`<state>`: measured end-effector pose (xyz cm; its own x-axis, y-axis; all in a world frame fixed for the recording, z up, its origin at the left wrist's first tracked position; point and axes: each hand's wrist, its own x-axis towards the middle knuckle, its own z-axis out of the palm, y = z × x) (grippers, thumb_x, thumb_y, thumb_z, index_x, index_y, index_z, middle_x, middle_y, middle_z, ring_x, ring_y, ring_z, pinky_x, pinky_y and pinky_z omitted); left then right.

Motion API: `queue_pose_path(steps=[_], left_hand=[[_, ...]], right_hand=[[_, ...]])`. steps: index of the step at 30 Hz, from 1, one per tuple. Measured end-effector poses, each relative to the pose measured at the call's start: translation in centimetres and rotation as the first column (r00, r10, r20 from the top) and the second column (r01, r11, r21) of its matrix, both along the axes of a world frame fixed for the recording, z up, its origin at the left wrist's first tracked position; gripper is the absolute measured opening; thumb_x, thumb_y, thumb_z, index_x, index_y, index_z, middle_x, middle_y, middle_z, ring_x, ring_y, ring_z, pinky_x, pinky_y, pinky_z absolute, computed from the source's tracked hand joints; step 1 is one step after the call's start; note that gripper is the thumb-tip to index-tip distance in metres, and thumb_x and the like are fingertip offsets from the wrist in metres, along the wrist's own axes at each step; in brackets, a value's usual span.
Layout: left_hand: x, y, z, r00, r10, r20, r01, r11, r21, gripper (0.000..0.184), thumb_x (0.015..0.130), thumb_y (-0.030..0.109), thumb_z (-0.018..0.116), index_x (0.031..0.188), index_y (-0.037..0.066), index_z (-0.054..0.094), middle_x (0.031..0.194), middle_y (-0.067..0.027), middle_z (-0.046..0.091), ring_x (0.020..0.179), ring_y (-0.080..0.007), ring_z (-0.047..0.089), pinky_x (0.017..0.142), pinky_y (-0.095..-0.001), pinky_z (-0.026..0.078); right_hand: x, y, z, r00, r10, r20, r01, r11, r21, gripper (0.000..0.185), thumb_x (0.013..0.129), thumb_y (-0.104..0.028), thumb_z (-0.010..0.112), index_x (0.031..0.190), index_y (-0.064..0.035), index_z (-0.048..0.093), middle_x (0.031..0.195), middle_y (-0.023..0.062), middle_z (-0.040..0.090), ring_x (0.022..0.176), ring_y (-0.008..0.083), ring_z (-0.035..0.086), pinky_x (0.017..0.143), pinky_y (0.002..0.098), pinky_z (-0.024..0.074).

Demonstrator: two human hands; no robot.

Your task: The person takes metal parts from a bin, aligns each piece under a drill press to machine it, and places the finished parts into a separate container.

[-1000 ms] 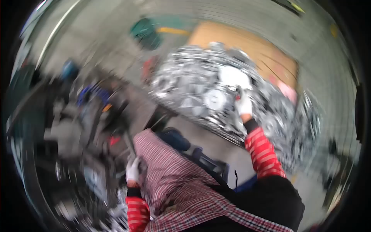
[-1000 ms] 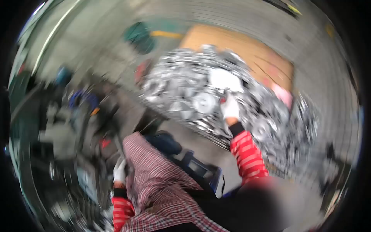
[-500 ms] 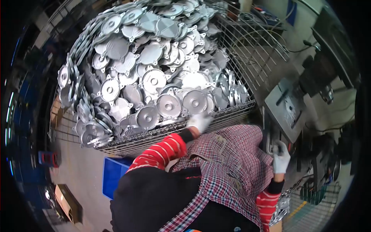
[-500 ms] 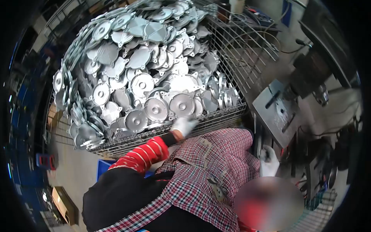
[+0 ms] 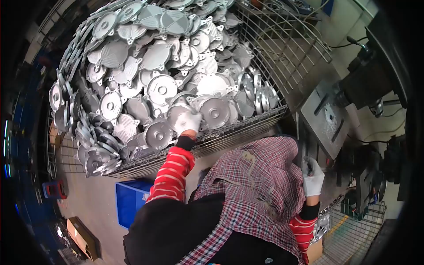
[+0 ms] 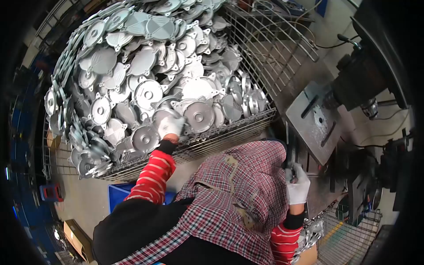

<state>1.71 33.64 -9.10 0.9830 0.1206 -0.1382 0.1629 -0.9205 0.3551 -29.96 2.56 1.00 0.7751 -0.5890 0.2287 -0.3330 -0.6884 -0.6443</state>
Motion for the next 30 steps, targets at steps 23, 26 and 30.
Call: queue_pose_path(steps=[23,26,30], left_hand=[[-12.9,-24.0,7.7,0.604,-0.783,-0.15,-0.349,-0.091,-0.933,0.059,0.093,0.041,0.048,0.132,-0.003,0.042,0.129,-0.0141,0.052,0.118,-0.0239,0.051,0.1,-0.0354,0.039],[-9.9,-25.5,8.6,0.643,-0.764,-0.061,0.035,0.109,-0.993,0.046,0.087,0.019,0.061,0.124,-0.006,0.049,0.114,-0.0115,0.061,0.105,-0.0176,0.058,0.092,-0.0282,0.044],[-3.5,-29.2,9.8,0.466,-0.874,-0.14,0.133,0.226,-0.965,0.039,0.087,0.015,0.062,0.118,-0.007,0.054,0.106,-0.0128,0.065,0.09,-0.0172,0.064,0.08,-0.027,0.051]], right_hand=[[5.7,-1.0,0.5,0.677,-0.72,0.152,-0.019,0.189,0.982,0.026,0.09,-0.027,0.061,0.092,-0.0018,0.059,0.054,0.0006,0.05,0.035,0.0109,0.044,0.028,0.024,0.0357],[5.3,-2.4,1.0,0.738,-0.668,0.096,0.084,0.231,0.969,0.029,0.089,-0.029,0.062,0.091,0.0002,0.06,0.06,0.0043,0.057,0.034,0.0128,0.047,0.029,0.0247,0.0392],[2.5,-5.2,3.4,0.957,-0.28,-0.071,0.247,0.664,0.706,0.041,0.079,-0.031,0.071,0.095,0.007,0.065,0.069,0.0088,0.064,0.039,0.015,0.054,0.037,0.0256,0.0448]])
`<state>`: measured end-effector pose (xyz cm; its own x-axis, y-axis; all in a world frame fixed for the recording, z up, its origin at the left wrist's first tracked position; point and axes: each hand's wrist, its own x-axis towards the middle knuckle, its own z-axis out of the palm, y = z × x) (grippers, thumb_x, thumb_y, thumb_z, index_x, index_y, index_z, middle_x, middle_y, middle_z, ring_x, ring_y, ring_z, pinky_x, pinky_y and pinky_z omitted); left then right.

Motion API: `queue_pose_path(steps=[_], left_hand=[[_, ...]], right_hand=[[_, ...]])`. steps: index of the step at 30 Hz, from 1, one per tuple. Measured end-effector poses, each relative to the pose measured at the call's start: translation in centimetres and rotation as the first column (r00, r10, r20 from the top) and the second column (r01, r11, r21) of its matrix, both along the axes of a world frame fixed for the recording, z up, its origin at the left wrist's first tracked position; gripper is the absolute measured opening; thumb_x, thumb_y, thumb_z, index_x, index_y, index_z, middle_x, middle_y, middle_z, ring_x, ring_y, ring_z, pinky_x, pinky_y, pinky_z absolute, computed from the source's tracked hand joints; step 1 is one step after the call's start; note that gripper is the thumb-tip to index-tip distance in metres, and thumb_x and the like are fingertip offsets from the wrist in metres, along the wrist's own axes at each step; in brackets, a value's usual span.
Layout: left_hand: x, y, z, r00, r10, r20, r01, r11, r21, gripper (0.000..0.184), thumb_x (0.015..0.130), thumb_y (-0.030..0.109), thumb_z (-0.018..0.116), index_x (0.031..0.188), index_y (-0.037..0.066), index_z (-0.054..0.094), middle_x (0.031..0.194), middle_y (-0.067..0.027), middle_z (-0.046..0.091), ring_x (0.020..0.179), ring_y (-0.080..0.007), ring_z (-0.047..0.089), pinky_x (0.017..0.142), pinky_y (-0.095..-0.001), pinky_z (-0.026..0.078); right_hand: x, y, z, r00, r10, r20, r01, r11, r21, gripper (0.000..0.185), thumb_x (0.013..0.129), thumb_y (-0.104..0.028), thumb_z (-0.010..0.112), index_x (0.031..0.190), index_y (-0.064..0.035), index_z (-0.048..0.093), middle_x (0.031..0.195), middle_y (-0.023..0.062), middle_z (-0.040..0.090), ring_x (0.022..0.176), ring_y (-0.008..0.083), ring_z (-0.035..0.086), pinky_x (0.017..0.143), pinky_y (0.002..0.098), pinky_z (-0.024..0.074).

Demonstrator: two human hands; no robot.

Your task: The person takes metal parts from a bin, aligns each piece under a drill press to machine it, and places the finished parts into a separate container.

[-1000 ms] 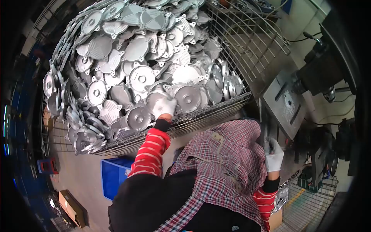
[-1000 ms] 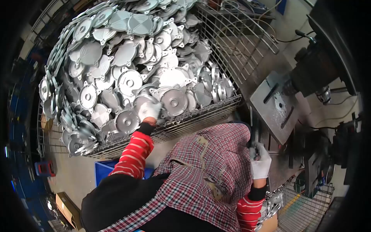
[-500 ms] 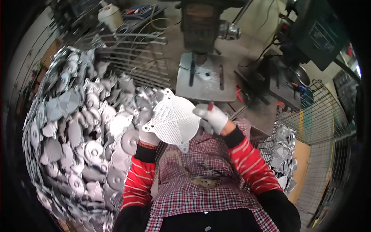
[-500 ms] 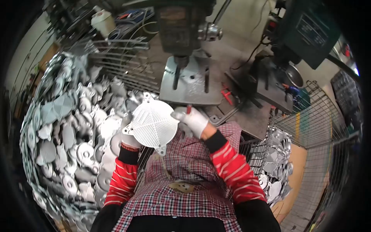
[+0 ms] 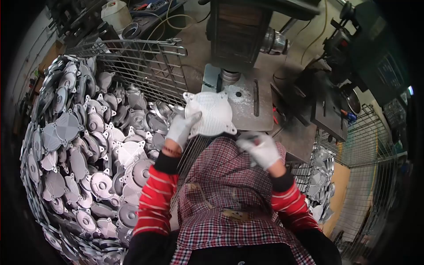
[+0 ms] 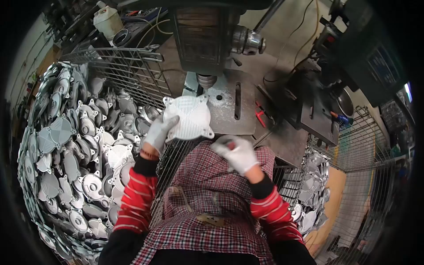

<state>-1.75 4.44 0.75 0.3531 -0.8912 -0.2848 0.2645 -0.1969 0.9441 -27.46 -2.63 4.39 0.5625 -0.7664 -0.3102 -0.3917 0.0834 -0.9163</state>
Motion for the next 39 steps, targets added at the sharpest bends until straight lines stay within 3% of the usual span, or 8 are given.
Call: queue_pose_path(steps=[5,12,16,18,21,23,27,39], left_hand=[[1.7,-3.0,-2.3,0.997,0.066,-0.05,-0.068,0.997,-0.046,0.036,0.086,0.016,0.064,0.111,-0.008,0.058,0.1,-0.0124,0.067,0.085,-0.0167,0.064,0.076,-0.0272,0.051],[2.1,-4.0,-2.2,0.997,0.079,0.019,-0.078,0.996,-0.053,0.036,0.086,0.016,0.065,0.112,-0.008,0.057,0.102,-0.0116,0.065,0.09,-0.0163,0.062,0.081,-0.027,0.049],[2.5,-4.1,-1.8,1.0,0.023,0.009,-0.023,1.0,-0.016,0.037,0.088,0.011,0.06,0.121,-0.004,0.053,0.108,-0.0103,0.064,0.094,-0.0166,0.062,0.084,-0.0272,0.049],[2.7,-4.3,-1.8,0.998,0.018,-0.067,-0.021,0.999,-0.037,0.038,0.087,0.017,0.064,0.115,-0.007,0.056,0.105,-0.0117,0.065,0.092,-0.0168,0.062,0.084,-0.0274,0.048],[2.5,-4.2,-1.6,0.997,0.014,-0.078,-0.017,1.0,-0.026,0.038,0.087,0.016,0.064,0.116,-0.008,0.055,0.106,-0.012,0.065,0.093,-0.017,0.062,0.084,-0.0278,0.048],[2.7,-4.1,-1.5,0.999,0.01,-0.037,-0.011,1.0,-0.023,0.038,0.087,0.016,0.063,0.116,-0.008,0.055,0.106,-0.0121,0.065,0.093,-0.0172,0.062,0.084,-0.0277,0.048],[2.8,-4.0,-0.6,0.999,-0.011,-0.043,0.011,1.0,-0.011,0.037,0.087,0.015,0.064,0.115,-0.007,0.056,0.105,-0.0119,0.065,0.093,-0.0167,0.062,0.083,-0.0274,0.048],[2.6,-4.3,-1.3,0.994,0.016,-0.111,-0.02,0.999,-0.033,0.035,0.087,0.01,0.061,0.118,-0.006,0.054,0.106,-0.011,0.064,0.092,-0.0173,0.063,0.083,-0.027,0.049]], right_hand=[[0.5,-6.5,5.1,0.434,-0.392,0.811,0.265,0.916,0.3,0.029,0.09,-0.032,0.055,0.1,-0.0053,0.057,0.074,0.0024,0.058,0.047,0.0099,0.052,0.048,0.0309,0.0502],[9.0,-15.2,-0.6,0.255,-0.742,0.62,0.105,0.658,0.745,0.014,0.09,-0.027,0.056,0.091,-0.0135,0.058,0.069,-0.0019,0.052,0.056,0.0087,0.043,0.05,0.0224,0.0315],[7.2,-9.8,6.0,0.234,-0.718,0.655,0.452,0.677,0.581,0.018,0.089,-0.03,0.058,0.094,-0.0126,0.06,0.072,-0.0034,0.058,0.057,0.0059,0.049,0.047,0.0219,0.0354],[3.8,-8.5,9.6,0.451,-0.242,0.859,0.418,0.907,0.036,0.028,0.091,-0.031,0.055,0.102,-0.0053,0.06,0.076,0.0053,0.062,0.044,0.0072,0.048,0.032,0.0204,0.0329],[1.7,-10.1,17.7,0.539,0.253,0.803,0.57,0.593,-0.569,0.031,0.095,-0.025,0.048,0.107,0.0017,0.058,0.081,0.0142,0.064,0.041,0.0073,0.045,0.032,0.0231,0.0338],[2.5,-12.1,20.8,0.717,0.256,0.649,0.559,0.346,-0.754,0.029,0.094,-0.024,0.048,0.106,0.0013,0.058,0.081,0.0133,0.063,0.042,0.0072,0.045,0.033,0.0228,0.0342],[5.2,-15.4,20.3,0.925,0.042,0.377,0.348,0.298,-0.889,0.026,0.093,-0.022,0.05,0.104,0.0006,0.057,0.079,0.0115,0.062,0.044,0.0068,0.045,0.036,0.0222,0.035],[1.8,-13.2,20.4,0.901,-0.049,0.432,0.43,0.234,-0.872,0.015,0.089,-0.015,0.055,0.096,-0.0016,0.056,0.074,0.0063,0.059,0.051,0.0058,0.047,0.044,0.0206,0.0372]])
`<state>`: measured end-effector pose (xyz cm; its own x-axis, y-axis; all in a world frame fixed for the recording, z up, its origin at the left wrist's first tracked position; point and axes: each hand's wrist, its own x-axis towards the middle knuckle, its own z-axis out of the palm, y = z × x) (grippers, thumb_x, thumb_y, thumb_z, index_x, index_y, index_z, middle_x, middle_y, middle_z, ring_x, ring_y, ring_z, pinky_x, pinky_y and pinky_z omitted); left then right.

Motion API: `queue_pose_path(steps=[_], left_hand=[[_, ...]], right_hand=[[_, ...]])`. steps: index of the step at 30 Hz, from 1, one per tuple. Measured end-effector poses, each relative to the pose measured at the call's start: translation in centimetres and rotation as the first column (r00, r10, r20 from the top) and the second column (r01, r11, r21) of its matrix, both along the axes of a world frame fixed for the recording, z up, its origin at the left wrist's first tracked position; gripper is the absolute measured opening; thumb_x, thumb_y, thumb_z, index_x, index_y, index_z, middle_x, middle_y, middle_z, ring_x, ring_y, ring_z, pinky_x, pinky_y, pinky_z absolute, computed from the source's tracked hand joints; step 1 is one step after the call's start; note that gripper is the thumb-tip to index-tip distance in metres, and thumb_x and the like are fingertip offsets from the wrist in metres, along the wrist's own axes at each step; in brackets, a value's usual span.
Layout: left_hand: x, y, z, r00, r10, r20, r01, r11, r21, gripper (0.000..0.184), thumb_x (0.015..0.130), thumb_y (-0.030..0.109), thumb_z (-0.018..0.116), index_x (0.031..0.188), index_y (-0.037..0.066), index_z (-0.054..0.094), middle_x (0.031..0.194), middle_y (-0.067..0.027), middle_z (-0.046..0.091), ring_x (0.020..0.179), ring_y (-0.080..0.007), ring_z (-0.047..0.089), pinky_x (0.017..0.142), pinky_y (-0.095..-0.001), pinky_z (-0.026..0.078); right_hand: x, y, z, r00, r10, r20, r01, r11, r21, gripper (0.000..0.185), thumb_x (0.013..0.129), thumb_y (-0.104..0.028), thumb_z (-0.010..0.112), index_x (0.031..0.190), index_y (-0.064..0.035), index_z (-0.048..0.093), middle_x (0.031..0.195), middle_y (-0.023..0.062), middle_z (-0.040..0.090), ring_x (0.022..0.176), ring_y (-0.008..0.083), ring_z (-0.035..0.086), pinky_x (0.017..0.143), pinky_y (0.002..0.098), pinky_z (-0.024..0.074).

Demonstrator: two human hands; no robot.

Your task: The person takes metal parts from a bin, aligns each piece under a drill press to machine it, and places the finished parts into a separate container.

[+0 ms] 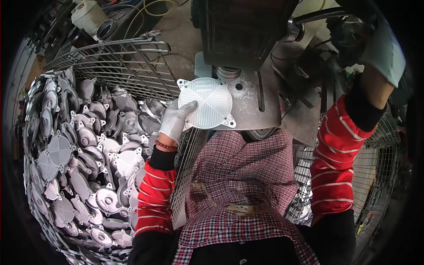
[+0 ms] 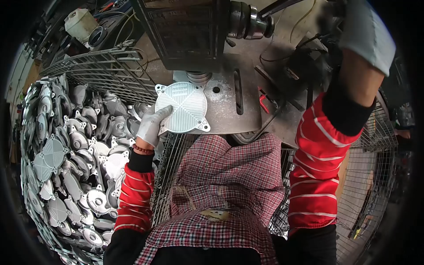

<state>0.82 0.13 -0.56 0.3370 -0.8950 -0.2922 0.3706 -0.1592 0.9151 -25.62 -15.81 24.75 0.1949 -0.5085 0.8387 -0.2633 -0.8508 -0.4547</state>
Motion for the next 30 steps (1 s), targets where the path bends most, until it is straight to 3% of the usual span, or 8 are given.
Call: queue_pose_path(steps=[16,17,20,23,27,28,29,30], left_hand=[[0.0,-0.1,0.0,1.0,-0.011,-0.002,0.011,1.0,-0.009,0.036,0.088,0.011,0.062,0.117,-0.008,0.054,0.104,-0.0134,0.065,0.087,-0.0176,0.064,0.075,-0.0256,0.051],[0.2,-0.1,-0.5,1.0,-0.01,-0.029,0.01,1.0,-0.023,0.035,0.088,0.01,0.062,0.117,-0.007,0.053,0.103,-0.0127,0.065,0.086,-0.0172,0.065,0.072,-0.0252,0.051],[0.6,0.4,-1.1,1.0,-0.016,0.001,0.016,1.0,0.01,0.034,0.088,0.01,0.061,0.117,-0.006,0.054,0.101,-0.011,0.065,0.084,-0.0165,0.065,0.069,-0.0256,0.051],[0.0,0.1,-0.1,1.0,0.012,-0.003,-0.012,1.0,-0.013,0.032,0.088,0.01,0.061,0.116,-0.005,0.055,0.102,-0.0109,0.065,0.084,-0.017,0.065,0.072,-0.0257,0.051],[-0.9,2.1,1.9,0.996,-0.076,0.051,0.072,0.995,0.068,0.037,0.087,0.016,0.059,0.117,-0.005,0.052,0.1,-0.0119,0.066,0.074,-0.0197,0.067,0.058,-0.0313,0.054],[-2.0,2.7,2.8,0.988,-0.094,0.121,0.09,0.995,0.037,0.039,0.088,0.019,0.057,0.119,-0.004,0.051,0.099,-0.0124,0.066,0.071,-0.0211,0.067,0.053,-0.0356,0.054],[-3.9,3.8,5.4,0.968,-0.164,0.19,0.135,0.978,0.159,0.042,0.087,0.019,0.056,0.122,-0.005,0.049,0.105,-0.0133,0.064,0.085,-0.0211,0.067,0.069,-0.0324,0.055],[-5.9,3.1,6.0,0.968,-0.185,0.171,0.185,0.983,0.017,0.045,0.087,0.02,0.057,0.123,-0.005,0.049,0.108,-0.0134,0.064,0.09,-0.0198,0.065,0.074,-0.0313,0.054]], right_hand=[[-1.2,6.1,0.9,0.964,0.067,0.258,-0.063,0.998,-0.026,0.009,0.084,-0.007,0.061,0.087,-0.0041,0.054,0.067,-0.0007,0.054,0.058,0.004,0.048,0.051,0.0187,0.0394],[-1.7,6.7,0.6,0.963,0.154,0.221,-0.166,0.985,0.035,0.015,0.083,-0.008,0.064,0.093,-0.0037,0.053,0.072,0.0003,0.055,0.061,0.0044,0.05,0.049,0.0187,0.0401],[-2.9,5.7,1.0,0.981,0.022,0.195,-0.057,0.983,0.174,0.033,0.084,-0.009,0.064,0.111,-0.0018,0.048,0.093,0.0071,0.056,0.065,0.0077,0.053,0.044,0.0186,0.0412],[-6.0,4.2,0.2,0.989,-0.038,0.141,0.012,0.984,0.178,0.033,0.085,-0.019,0.066,0.114,-0.0036,0.058,0.092,0.0049,0.062,0.058,0.0086,0.054,0.05,0.0222,0.0449],[-13.5,7.4,-3.8,0.965,0.043,-0.26,0.057,0.929,0.366,0.033,0.083,-0.02,0.067,0.111,-0.002,0.062,0.088,0.0041,0.066,0.058,0.0079,0.056,0.054,0.0219,0.0474],[-16.3,7.7,-4.3,0.98,-0.014,-0.198,0.098,0.904,0.416,0.033,0.084,-0.021,0.066,0.111,-0.0013,0.062,0.085,0.0037,0.066,0.056,0.0074,0.056,0.051,0.0203,0.0454],[-18.8,7.4,-4.2,0.991,-0.085,-0.099,0.122,0.868,0.482,0.031,0.086,-0.022,0.064,0.109,-0.0012,0.062,0.082,0.0035,0.065,0.054,0.0068,0.055,0.048,0.0191,0.0434],[-21.4,7.2,-4.1,0.987,-0.16,0.006,0.131,0.83,0.543,0.03,0.087,-0.023,0.063,0.107,-0.0011,0.062,0.079,0.0033,0.065,0.051,0.0063,0.054,0.045,0.0179,0.0414]])
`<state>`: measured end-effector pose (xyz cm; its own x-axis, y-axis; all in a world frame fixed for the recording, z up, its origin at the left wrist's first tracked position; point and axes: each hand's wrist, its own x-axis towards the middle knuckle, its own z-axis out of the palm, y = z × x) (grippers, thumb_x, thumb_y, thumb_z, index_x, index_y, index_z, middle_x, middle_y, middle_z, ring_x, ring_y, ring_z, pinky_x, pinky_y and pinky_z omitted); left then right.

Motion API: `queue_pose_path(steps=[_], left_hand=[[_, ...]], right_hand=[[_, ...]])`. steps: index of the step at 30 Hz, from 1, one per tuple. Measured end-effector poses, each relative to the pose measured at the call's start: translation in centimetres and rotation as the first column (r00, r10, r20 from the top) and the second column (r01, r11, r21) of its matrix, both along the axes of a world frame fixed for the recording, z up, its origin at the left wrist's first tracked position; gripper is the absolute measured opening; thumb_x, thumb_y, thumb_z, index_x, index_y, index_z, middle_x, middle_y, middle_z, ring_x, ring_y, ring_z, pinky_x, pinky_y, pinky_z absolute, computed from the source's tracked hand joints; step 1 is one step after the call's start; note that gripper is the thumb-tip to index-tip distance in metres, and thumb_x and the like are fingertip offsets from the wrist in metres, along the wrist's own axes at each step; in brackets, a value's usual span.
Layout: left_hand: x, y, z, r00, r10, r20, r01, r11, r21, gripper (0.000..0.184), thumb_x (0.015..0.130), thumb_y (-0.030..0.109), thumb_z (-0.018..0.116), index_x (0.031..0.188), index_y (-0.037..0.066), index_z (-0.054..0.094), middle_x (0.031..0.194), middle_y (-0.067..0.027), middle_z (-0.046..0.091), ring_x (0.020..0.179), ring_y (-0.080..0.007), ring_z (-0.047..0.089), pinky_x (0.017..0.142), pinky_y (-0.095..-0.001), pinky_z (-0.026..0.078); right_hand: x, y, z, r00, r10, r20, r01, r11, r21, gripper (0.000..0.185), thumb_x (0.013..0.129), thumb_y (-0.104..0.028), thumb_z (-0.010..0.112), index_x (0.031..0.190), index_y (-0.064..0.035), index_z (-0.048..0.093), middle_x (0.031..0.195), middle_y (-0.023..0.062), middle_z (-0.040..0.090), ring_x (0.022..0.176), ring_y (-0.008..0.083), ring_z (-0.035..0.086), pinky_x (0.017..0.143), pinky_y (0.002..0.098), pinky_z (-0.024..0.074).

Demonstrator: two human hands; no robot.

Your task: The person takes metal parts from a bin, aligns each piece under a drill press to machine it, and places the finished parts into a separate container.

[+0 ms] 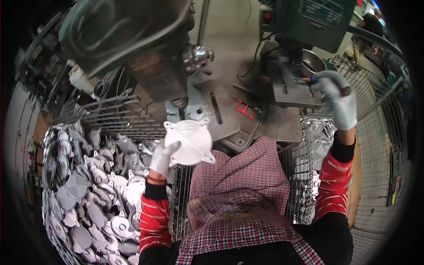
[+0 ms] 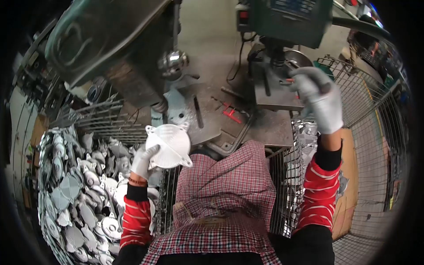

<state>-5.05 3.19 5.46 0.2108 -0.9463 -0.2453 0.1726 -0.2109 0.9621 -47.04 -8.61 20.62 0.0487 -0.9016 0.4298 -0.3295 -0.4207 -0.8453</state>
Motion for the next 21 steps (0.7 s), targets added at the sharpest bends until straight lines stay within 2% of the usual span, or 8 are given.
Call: queue_pose_path(steps=[1,3,7,11,13,15,18,21], left_hand=[[-2.5,-0.5,0.2,0.998,-0.047,-0.051,0.04,0.991,-0.124,0.047,0.087,0.021,0.058,0.125,-0.005,0.048,0.11,-0.0136,0.063,0.095,-0.0185,0.064,0.08,-0.0301,0.052],[-8.0,-3.6,3.0,0.947,-0.231,-0.222,0.226,0.973,-0.047,0.049,0.085,0.023,0.062,0.125,-0.002,0.05,0.114,-0.0122,0.061,0.095,-0.0145,0.063,0.076,-0.0286,0.051],[-18.8,-13.7,1.4,0.939,-0.172,-0.298,0.167,0.985,-0.041,0.031,0.085,0.024,0.066,0.103,-0.001,0.061,0.085,-0.0069,0.066,0.063,-0.0113,0.062,0.052,-0.0236,0.048],[-22.2,-17.6,-0.4,0.952,-0.166,-0.257,0.15,0.985,-0.08,0.028,0.085,0.026,0.066,0.106,0.007,0.062,0.085,-0.0015,0.067,0.056,-0.008,0.059,0.04,-0.0207,0.039],[-22.5,-18.1,-0.2,0.92,-0.204,-0.334,0.177,0.978,-0.108,0.027,0.086,0.025,0.065,0.106,0.007,0.061,0.083,-0.0006,0.067,0.055,-0.0077,0.059,0.04,-0.0213,0.04],[-22.9,-18.6,0.1,0.931,-0.189,-0.312,0.175,0.982,-0.072,0.027,0.087,0.025,0.065,0.107,0.007,0.06,0.08,0.0003,0.066,0.053,-0.0073,0.057,0.038,-0.0211,0.039],[-22.7,-18.8,-0.1,0.929,-0.225,-0.293,0.215,0.974,-0.069,0.026,0.086,0.025,0.065,0.104,0.008,0.06,0.077,0.0004,0.065,0.051,-0.006,0.055,0.037,-0.0201,0.036],[-22.6,-19.0,0.2,0.935,-0.24,-0.26,0.228,0.971,-0.075,0.025,0.086,0.024,0.065,0.104,0.007,0.06,0.076,0.0,0.065,0.05,-0.0055,0.054,0.036,-0.0197,0.035]], right_hand=[[-2.0,0.0,0.3,0.986,-0.09,0.143,0.078,0.993,0.085,0.027,0.088,-0.023,0.061,0.103,-0.0015,0.063,0.076,0.0031,0.065,0.048,0.0059,0.053,0.043,0.0172,0.0393],[-1.9,-1.6,-0.5,0.901,-0.209,0.379,0.27,0.956,-0.114,0.027,0.089,-0.026,0.062,0.099,-0.0012,0.063,0.072,0.004,0.063,0.046,0.0068,0.053,0.04,0.0197,0.0392],[1.0,-3.4,-2.8,0.869,-0.057,0.492,0.141,0.981,-0.136,0.028,0.089,-0.027,0.062,0.098,-0.0003,0.063,0.071,0.006,0.063,0.046,0.0083,0.053,0.038,0.0204,0.0384],[-1.1,-5.1,-5.2,0.842,0.011,0.54,-0.007,1.0,-0.01,0.027,0.089,-0.028,0.061,0.098,-0.0031,0.062,0.072,0.0058,0.061,0.044,0.0064,0.045,0.037,0.0215,0.0342],[-2.2,-6.5,-6.3,0.577,0.075,0.813,-0.118,0.993,-0.008,0.024,0.09,-0.028,0.058,0.099,-0.0058,0.06,0.073,0.0031,0.06,0.048,0.0058,0.046,0.039,0.0224,0.0356],[-0.8,-9.0,-5.9,0.248,-0.099,0.964,0.144,0.987,0.064,0.021,0.092,-0.028,0.053,0.098,-0.008,0.059,0.074,0.0014,0.057,0.054,0.0067,0.046,0.042,0.0239,0.0369],[1.0,-10.8,-8.6,0.222,-0.091,0.971,0.135,0.989,0.061,0.018,0.092,-0.023,0.053,0.1,-0.0074,0.058,0.076,0.0027,0.059,0.057,0.0093,0.051,0.043,0.0257,0.0416],[0.3,-9.7,-8.7,0.469,-0.076,0.88,0.054,0.997,0.057,0.019,0.09,-0.026,0.055,0.098,-0.0095,0.057,0.079,0.0017,0.058,0.058,0.01,0.05,0.049,0.0247,0.038]])
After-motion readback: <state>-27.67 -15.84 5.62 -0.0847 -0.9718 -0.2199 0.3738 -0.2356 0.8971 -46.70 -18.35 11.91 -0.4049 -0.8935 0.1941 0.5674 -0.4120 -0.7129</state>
